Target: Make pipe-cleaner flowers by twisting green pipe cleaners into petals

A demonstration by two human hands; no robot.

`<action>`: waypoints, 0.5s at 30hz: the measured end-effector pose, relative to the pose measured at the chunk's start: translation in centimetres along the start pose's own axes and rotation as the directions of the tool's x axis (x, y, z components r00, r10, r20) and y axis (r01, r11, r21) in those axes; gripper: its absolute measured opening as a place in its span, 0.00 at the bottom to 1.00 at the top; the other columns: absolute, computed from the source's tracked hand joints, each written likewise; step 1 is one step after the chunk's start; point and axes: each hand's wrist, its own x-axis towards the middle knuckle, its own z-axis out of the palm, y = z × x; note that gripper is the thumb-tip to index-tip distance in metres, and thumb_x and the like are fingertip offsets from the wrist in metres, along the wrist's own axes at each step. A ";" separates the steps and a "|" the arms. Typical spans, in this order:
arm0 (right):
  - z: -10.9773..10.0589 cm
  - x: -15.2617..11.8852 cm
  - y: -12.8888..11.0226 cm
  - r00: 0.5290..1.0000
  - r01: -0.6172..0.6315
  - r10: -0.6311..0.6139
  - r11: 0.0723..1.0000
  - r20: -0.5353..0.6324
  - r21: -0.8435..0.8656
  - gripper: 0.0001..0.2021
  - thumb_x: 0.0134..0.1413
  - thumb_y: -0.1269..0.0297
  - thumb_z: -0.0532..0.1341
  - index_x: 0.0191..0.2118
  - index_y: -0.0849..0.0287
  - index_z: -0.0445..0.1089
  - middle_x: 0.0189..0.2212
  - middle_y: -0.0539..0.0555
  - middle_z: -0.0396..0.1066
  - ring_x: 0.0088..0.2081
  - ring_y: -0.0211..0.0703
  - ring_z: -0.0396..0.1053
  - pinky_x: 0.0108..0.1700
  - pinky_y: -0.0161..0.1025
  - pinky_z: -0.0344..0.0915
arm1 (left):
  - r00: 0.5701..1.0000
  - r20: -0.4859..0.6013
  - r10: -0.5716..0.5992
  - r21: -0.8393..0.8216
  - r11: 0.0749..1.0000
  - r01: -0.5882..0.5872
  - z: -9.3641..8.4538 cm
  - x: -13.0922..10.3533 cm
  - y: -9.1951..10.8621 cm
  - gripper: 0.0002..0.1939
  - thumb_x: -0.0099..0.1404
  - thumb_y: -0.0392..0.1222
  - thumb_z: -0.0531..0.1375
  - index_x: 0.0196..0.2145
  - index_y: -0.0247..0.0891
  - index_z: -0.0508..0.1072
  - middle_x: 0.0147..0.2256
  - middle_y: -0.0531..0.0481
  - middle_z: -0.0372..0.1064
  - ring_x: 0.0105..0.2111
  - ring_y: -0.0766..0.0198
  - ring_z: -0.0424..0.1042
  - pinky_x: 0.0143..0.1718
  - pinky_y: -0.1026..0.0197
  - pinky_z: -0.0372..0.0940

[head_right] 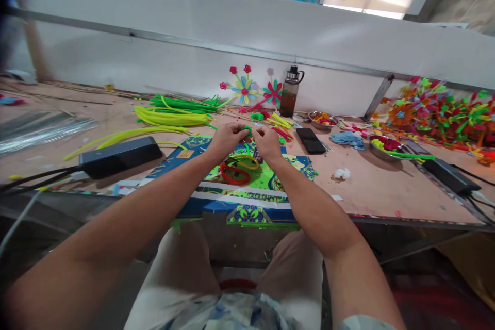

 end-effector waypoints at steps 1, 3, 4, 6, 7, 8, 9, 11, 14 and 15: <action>0.0 0.0 0.1 1.000 -0.001 0.001 0.999 0.025 0.032 0.10 0.51 0.60 0.56 0.25 0.59 0.66 0.22 0.48 0.67 0.26 0.36 0.63 0.33 0.35 0.59 | 1.000 0.005 -0.015 -0.036 0.999 0.016 -0.1 0.1 -0.1 0.05 0.58 0.38 0.58 0.30 0.36 0.74 0.24 0.52 0.73 0.24 0.66 0.72 0.28 0.65 0.65; 0.0 0.0 0.1 0.997 -0.010 0.003 0.996 0.078 0.092 0.10 0.51 0.58 0.56 0.26 0.59 0.65 0.22 0.47 0.66 0.25 0.35 0.63 0.31 0.34 0.59 | 1.000 0.008 -0.026 -0.078 0.997 0.027 -0.3 0.3 -0.4 0.04 0.57 0.38 0.59 0.29 0.36 0.74 0.22 0.52 0.72 0.23 0.66 0.71 0.27 0.66 0.65; -0.1 -0.1 0.0 0.995 -0.015 0.003 0.993 0.102 0.116 0.10 0.51 0.58 0.56 0.26 0.59 0.65 0.22 0.47 0.66 0.25 0.35 0.62 0.30 0.34 0.59 | 1.000 0.009 -0.028 -0.090 0.996 0.029 -0.4 0.4 -0.5 0.04 0.56 0.38 0.60 0.29 0.36 0.74 0.22 0.53 0.72 0.23 0.67 0.71 0.27 0.66 0.64; -0.2 -0.1 -0.1 0.990 -0.027 0.005 0.987 0.137 0.156 0.10 0.50 0.58 0.56 0.26 0.59 0.64 0.21 0.46 0.65 0.23 0.34 0.62 0.29 0.33 0.59 | 0.999 0.023 -0.035 -0.112 0.993 0.037 -0.5 0.6 -0.7 0.04 0.55 0.39 0.61 0.28 0.36 0.73 0.21 0.53 0.71 0.22 0.67 0.70 0.25 0.66 0.64; -0.3 -0.2 -0.1 0.989 -0.032 0.007 0.985 0.147 0.169 0.10 0.50 0.58 0.57 0.26 0.59 0.64 0.20 0.46 0.65 0.23 0.34 0.61 0.28 0.33 0.58 | 0.999 0.036 -0.039 -0.122 0.992 0.043 -0.6 0.6 -0.8 0.05 0.55 0.40 0.61 0.28 0.36 0.74 0.21 0.53 0.71 0.21 0.67 0.69 0.24 0.66 0.63; -0.4 -0.2 -0.2 0.988 -0.035 0.007 0.984 0.153 0.176 0.09 0.49 0.58 0.57 0.26 0.59 0.64 0.20 0.45 0.64 0.22 0.34 0.60 0.27 0.33 0.57 | 0.998 0.051 -0.042 -0.124 0.991 0.048 -0.6 0.6 -0.7 0.05 0.55 0.40 0.61 0.28 0.36 0.74 0.21 0.53 0.71 0.21 0.67 0.69 0.24 0.66 0.63; -0.4 -0.2 -0.1 0.988 -0.035 0.008 0.984 0.155 0.173 0.09 0.48 0.58 0.57 0.26 0.59 0.64 0.19 0.45 0.63 0.22 0.33 0.59 0.27 0.32 0.57 | 0.997 0.059 -0.042 -0.116 0.992 0.049 -0.7 0.6 -0.7 0.05 0.55 0.40 0.61 0.28 0.36 0.74 0.21 0.54 0.71 0.21 0.67 0.69 0.23 0.66 0.62; -0.3 -0.2 0.1 0.990 -0.031 0.011 0.989 0.140 0.144 0.09 0.47 0.59 0.57 0.24 0.59 0.64 0.18 0.44 0.62 0.21 0.33 0.58 0.27 0.32 0.56 | 0.998 0.056 -0.033 -0.055 0.998 0.036 -0.6 0.5 -0.6 0.04 0.54 0.39 0.61 0.28 0.37 0.75 0.20 0.54 0.70 0.21 0.67 0.69 0.23 0.66 0.62; 0.1 -0.1 0.6 0.993 -0.062 0.052 0.993 0.104 0.096 0.08 0.46 0.61 0.57 0.23 0.59 0.64 0.17 0.45 0.62 0.22 0.33 0.58 0.27 0.32 0.55 | 1.000 0.026 0.005 0.053 0.999 -0.006 -0.3 0.5 -0.6 0.04 0.54 0.36 0.60 0.28 0.38 0.76 0.20 0.55 0.70 0.23 0.66 0.71 0.25 0.66 0.63; 0.2 0.0 0.8 0.993 -0.086 0.077 0.991 0.093 0.098 0.08 0.46 0.61 0.57 0.23 0.59 0.64 0.17 0.45 0.63 0.22 0.33 0.58 0.27 0.31 0.55 | 1.000 0.019 0.015 0.059 0.998 -0.016 -0.2 0.5 -0.7 0.05 0.54 0.36 0.60 0.29 0.38 0.76 0.21 0.55 0.71 0.24 0.65 0.71 0.26 0.66 0.64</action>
